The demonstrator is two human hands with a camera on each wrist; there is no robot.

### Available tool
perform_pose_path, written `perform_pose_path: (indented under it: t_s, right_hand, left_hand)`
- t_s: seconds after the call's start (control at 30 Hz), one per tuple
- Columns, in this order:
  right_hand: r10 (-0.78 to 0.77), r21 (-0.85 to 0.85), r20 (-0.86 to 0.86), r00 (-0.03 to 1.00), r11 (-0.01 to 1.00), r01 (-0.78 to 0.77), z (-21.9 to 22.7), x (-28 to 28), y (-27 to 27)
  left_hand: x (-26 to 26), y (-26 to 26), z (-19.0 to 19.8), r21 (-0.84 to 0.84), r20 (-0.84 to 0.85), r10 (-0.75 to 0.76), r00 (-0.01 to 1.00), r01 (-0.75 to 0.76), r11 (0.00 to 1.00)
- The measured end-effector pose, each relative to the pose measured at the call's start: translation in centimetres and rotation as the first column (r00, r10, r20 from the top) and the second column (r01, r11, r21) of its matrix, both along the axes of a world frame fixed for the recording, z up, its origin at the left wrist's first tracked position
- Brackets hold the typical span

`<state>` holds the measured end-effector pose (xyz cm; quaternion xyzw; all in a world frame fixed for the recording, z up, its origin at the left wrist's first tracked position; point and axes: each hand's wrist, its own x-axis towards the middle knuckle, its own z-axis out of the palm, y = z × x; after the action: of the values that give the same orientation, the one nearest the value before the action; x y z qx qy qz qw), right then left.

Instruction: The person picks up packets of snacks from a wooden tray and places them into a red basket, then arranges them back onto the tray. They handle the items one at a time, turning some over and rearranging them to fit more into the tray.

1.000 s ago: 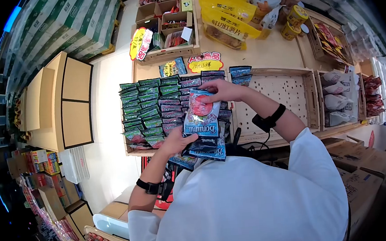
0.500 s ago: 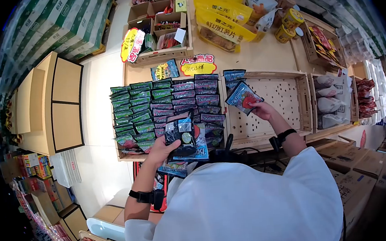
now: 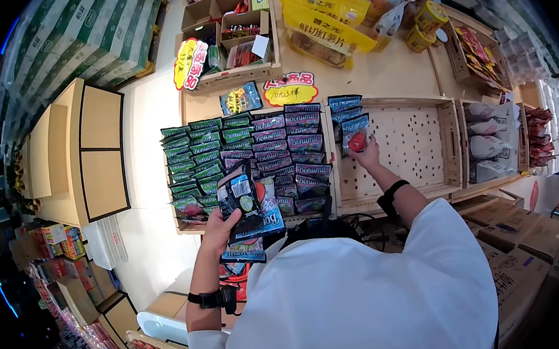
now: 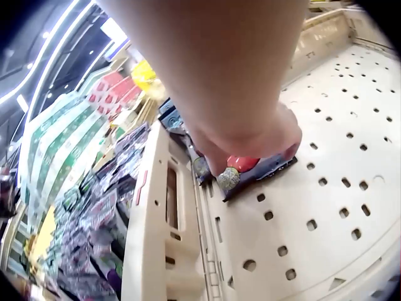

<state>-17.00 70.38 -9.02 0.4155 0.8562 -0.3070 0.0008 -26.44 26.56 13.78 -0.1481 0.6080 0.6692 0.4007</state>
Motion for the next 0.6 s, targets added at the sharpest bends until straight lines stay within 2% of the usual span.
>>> perform_pose_path:
  t_s: [0.03,0.17,0.23,0.37,0.43,0.47,0.5,0.53,0.57,0.6]
  right_hand:
    - [-0.021,-0.087,0.014,1.0,0.996,0.022,-0.2,-0.4,0.3]
    - [-0.069,-0.168,-0.023,0.997,0.984,0.064,-2.1,-1.1,1.1]
    - [-0.073,-0.285,-0.066,0.995,0.957,0.051,-2.3,-1.7,0.5]
    - [-0.105,-0.339,-0.077,0.992,0.938,0.073,-1.5,-2.6,-0.3]
    - [-0.054,-0.175,-0.032,0.998,0.983,0.048,-0.7,-2.9,-0.2]
    - [-0.053,-0.177,-0.033,0.998,0.983,0.046,-0.6,-3.1,-0.1]
    - [-0.091,0.026,-0.08,0.993,0.995,0.093,-0.5,-3.3,-0.2]
    - [-0.117,0.225,-0.135,0.984,0.963,0.145,-0.4,-3.6,-0.3]
    - [-0.025,0.288,-0.263,0.965,0.952,0.103,1.4,-4.3,-0.5]
    - [-0.02,0.285,-0.264,0.964,0.953,0.098,3.6,-5.1,-0.8]
  left_hand:
    - [0.1,-0.1,-0.2,0.0,0.001,-0.002,1.0,0.002,1.0]
    - [0.3,-0.4,-0.5,-0.022,0.023,-0.018,1.0,0.018,1.0]
    - [0.5,-0.2,-0.3,-0.012,0.018,-0.011,1.0,0.011,1.0]
    - [0.6,-0.2,-0.5,-0.023,0.034,-0.012,0.999,0.013,1.0]
    - [0.5,0.0,-0.5,-0.019,0.047,-0.038,0.998,0.039,0.999]
    - [0.3,0.2,-0.2,-0.021,0.045,-0.037,0.998,0.038,0.999]
    - [0.3,0.5,0.0,-0.002,0.058,-0.042,0.997,0.042,0.999]
    - [0.2,0.7,0.2,0.017,0.07,-0.044,0.997,0.043,0.999]
    - [0.1,0.7,0.1,0.021,0.072,-0.055,0.996,0.053,0.998]
    - [-0.1,0.7,-0.2,0.016,0.079,-0.083,0.993,0.082,0.996]
